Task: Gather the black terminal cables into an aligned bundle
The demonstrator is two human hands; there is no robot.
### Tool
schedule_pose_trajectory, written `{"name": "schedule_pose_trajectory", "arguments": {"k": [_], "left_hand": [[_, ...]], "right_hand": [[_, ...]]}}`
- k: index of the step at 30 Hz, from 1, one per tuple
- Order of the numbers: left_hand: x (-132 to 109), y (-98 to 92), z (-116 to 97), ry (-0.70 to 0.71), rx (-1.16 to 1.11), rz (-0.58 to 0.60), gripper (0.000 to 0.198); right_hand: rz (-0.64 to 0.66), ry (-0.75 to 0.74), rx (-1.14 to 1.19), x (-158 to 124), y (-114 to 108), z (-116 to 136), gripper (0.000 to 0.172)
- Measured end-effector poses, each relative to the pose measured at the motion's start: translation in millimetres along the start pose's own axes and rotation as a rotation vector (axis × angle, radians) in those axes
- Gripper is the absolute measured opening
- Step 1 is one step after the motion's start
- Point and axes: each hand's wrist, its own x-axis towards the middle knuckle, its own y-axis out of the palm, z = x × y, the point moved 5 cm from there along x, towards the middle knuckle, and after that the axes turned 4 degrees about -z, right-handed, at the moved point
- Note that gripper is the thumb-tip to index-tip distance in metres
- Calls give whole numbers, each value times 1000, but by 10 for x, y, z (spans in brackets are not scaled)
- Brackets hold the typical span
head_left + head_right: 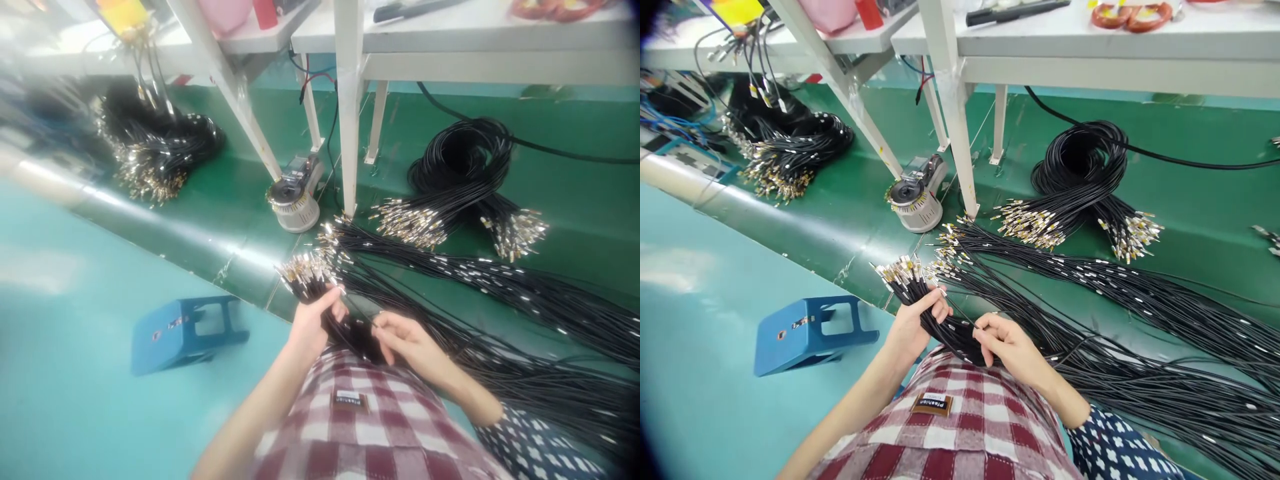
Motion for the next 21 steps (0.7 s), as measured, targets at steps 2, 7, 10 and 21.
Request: {"name": "schedule_pose_trajectory", "arguments": {"k": [2, 7, 10, 21], "left_hand": [[-24, 5, 1, 6, 20, -3, 19], [-76, 41, -5, 11, 68, 28, 23], [-89, 43, -13, 6, -2, 10, 26], [-90, -16, -1, -23, -21, -46, 22]], "right_hand": [[-6, -19, 39, 38, 40, 23, 38], [-73, -92, 47, 85, 18, 85, 38], [-5, -60, -50, 3, -44, 63, 35], [-211, -321, -624, 210, 177, 565, 23]]}}
